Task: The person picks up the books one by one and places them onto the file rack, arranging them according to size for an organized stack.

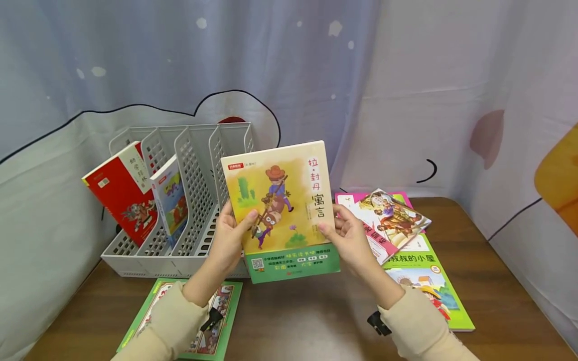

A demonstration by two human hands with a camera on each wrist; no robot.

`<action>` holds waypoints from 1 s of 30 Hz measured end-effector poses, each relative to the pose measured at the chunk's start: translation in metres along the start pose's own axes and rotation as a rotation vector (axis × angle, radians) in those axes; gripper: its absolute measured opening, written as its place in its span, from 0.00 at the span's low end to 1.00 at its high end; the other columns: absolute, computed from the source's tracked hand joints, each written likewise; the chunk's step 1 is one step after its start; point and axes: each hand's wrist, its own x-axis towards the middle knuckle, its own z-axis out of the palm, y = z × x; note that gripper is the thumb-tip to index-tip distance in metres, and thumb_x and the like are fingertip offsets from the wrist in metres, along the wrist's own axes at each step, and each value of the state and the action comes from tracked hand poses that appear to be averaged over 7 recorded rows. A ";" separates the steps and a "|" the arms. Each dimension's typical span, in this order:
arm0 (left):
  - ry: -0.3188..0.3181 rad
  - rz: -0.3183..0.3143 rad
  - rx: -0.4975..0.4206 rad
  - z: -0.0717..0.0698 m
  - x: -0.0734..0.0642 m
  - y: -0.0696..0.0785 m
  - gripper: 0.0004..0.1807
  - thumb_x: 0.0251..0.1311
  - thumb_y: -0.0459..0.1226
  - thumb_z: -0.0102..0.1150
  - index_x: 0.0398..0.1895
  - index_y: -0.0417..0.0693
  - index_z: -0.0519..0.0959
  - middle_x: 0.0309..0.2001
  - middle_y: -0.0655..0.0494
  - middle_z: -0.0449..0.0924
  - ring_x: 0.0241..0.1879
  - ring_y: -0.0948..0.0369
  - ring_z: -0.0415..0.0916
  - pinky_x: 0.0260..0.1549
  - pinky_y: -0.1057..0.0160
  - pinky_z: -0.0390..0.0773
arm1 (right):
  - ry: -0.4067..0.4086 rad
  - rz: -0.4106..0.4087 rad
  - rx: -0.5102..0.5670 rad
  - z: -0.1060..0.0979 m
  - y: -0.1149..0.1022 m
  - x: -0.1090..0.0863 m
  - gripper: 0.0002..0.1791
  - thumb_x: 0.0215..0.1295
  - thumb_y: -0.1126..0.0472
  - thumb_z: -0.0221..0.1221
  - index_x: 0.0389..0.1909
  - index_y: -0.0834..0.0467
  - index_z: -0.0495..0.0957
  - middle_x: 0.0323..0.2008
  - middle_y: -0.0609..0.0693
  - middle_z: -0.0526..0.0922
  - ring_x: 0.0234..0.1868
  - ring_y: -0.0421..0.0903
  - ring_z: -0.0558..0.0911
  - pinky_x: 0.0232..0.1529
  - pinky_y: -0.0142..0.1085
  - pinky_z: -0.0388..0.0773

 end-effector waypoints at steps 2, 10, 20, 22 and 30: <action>-0.017 -0.034 0.021 -0.002 0.000 0.003 0.23 0.63 0.28 0.53 0.62 0.43 0.64 0.41 0.58 0.81 0.36 0.66 0.82 0.36 0.64 0.83 | 0.010 -0.009 0.019 0.001 0.001 -0.002 0.16 0.67 0.68 0.53 0.51 0.47 0.71 0.37 0.36 0.85 0.37 0.35 0.85 0.35 0.30 0.82; 0.013 -0.127 0.098 -0.007 0.002 0.011 0.17 0.62 0.33 0.57 0.54 0.42 0.73 0.35 0.60 0.83 0.31 0.66 0.83 0.33 0.64 0.83 | -0.009 -0.002 0.042 0.007 0.002 -0.003 0.15 0.67 0.68 0.53 0.48 0.45 0.72 0.36 0.37 0.85 0.36 0.37 0.85 0.33 0.32 0.83; 0.027 -0.108 0.090 -0.011 0.002 0.007 0.15 0.64 0.33 0.55 0.53 0.41 0.73 0.33 0.61 0.84 0.29 0.65 0.83 0.30 0.64 0.83 | -0.003 0.061 -0.011 0.011 0.006 -0.002 0.15 0.66 0.68 0.54 0.50 0.48 0.71 0.35 0.34 0.85 0.36 0.36 0.85 0.35 0.32 0.82; 0.045 -0.082 0.076 -0.012 0.000 0.008 0.15 0.63 0.32 0.55 0.52 0.40 0.73 0.33 0.61 0.84 0.30 0.65 0.83 0.30 0.64 0.83 | -0.007 0.037 -0.048 0.012 0.008 -0.001 0.17 0.66 0.68 0.54 0.54 0.54 0.69 0.36 0.33 0.84 0.37 0.35 0.84 0.37 0.32 0.82; 0.159 0.091 0.016 -0.025 -0.004 0.029 0.08 0.63 0.30 0.54 0.44 0.45 0.76 0.31 0.64 0.84 0.29 0.65 0.84 0.30 0.65 0.83 | -0.011 -0.077 -0.151 0.011 0.014 -0.003 0.26 0.63 0.72 0.55 0.62 0.69 0.61 0.50 0.56 0.79 0.47 0.31 0.80 0.48 0.25 0.78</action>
